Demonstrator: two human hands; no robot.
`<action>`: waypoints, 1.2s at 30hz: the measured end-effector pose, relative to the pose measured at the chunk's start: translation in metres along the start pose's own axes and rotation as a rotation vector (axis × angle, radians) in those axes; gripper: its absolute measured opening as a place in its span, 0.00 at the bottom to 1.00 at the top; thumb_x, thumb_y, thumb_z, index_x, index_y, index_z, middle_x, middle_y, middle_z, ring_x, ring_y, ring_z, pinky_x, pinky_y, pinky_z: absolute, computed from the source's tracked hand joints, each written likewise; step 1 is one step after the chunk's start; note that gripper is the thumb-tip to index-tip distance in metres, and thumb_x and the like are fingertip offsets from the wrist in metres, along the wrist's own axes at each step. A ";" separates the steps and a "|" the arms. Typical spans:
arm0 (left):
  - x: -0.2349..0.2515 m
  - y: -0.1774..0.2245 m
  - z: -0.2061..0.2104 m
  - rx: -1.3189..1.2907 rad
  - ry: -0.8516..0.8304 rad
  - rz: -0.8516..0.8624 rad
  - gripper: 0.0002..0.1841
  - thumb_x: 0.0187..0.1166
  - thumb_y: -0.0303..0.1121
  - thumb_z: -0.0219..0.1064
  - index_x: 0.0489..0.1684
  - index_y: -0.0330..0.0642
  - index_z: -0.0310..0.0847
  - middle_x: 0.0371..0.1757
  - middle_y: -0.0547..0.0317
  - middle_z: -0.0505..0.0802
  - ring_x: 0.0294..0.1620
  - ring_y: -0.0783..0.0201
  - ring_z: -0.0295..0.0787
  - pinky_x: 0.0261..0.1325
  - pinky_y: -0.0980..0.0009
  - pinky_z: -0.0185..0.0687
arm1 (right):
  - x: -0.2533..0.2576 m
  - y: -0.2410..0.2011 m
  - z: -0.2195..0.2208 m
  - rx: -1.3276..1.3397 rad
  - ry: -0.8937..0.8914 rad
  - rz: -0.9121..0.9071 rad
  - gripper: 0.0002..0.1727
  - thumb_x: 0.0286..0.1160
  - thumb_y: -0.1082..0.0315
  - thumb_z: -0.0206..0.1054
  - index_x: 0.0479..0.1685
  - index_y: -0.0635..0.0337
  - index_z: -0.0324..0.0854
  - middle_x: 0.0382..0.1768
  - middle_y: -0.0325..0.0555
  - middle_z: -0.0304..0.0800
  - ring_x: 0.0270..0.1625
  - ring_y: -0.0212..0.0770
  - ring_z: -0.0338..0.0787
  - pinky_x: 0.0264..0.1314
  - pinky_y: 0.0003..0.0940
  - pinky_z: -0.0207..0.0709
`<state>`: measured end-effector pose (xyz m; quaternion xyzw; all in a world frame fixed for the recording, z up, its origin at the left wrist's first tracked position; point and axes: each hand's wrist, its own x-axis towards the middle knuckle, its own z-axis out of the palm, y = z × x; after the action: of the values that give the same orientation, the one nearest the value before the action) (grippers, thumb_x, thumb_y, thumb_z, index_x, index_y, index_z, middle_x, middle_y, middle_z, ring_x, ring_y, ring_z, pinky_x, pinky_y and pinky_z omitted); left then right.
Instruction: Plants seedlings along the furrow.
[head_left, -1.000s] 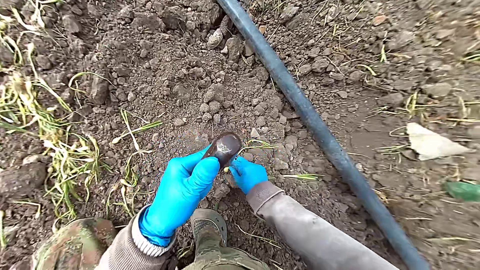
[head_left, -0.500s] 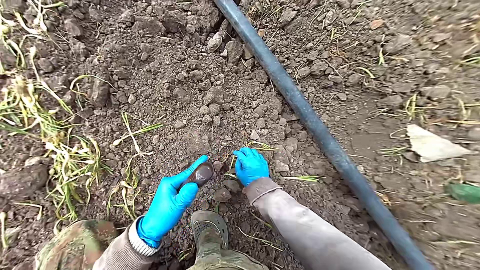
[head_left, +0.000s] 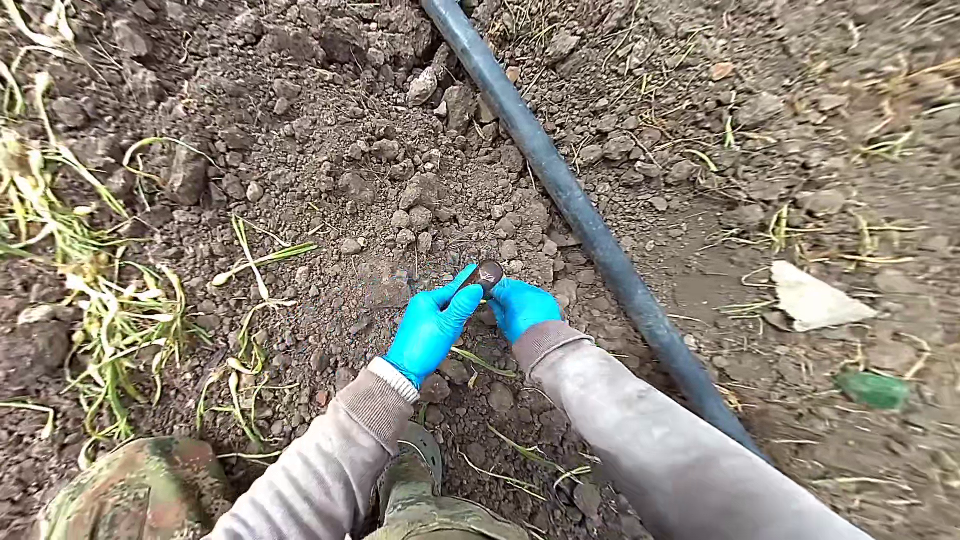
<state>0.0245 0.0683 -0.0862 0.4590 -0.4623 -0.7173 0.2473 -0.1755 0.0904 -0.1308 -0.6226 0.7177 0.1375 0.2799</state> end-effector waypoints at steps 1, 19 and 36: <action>-0.004 0.009 -0.002 0.015 -0.037 -0.036 0.32 0.86 0.59 0.58 0.71 0.41 0.86 0.20 0.62 0.80 0.15 0.70 0.65 0.20 0.71 0.65 | 0.001 -0.012 -0.006 -0.006 -0.053 0.010 0.12 0.84 0.67 0.65 0.55 0.58 0.91 0.58 0.58 0.92 0.65 0.62 0.89 0.67 0.64 0.79; -0.176 0.006 -0.069 0.622 0.064 -0.188 0.34 0.68 0.41 0.76 0.78 0.43 0.80 0.43 0.46 0.97 0.45 0.46 0.95 0.51 0.41 0.86 | 0.063 -0.288 -0.006 0.019 -0.275 -0.503 0.21 0.86 0.55 0.61 0.75 0.44 0.82 0.61 0.51 0.93 0.65 0.57 0.91 0.62 0.64 0.81; -0.201 -0.026 -0.069 0.359 0.009 -0.200 0.15 0.76 0.39 0.69 0.37 0.32 0.86 0.37 0.41 0.92 0.41 0.45 0.91 0.46 0.43 0.80 | 0.004 -0.343 0.024 -0.116 -0.337 -0.797 0.17 0.85 0.61 0.61 0.65 0.52 0.88 0.68 0.52 0.85 0.56 0.56 0.92 0.56 0.59 0.86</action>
<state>0.1790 0.2068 -0.0328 0.5425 -0.5337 -0.6422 0.0911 0.1630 0.0361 -0.1002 -0.8345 0.3565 0.1587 0.3889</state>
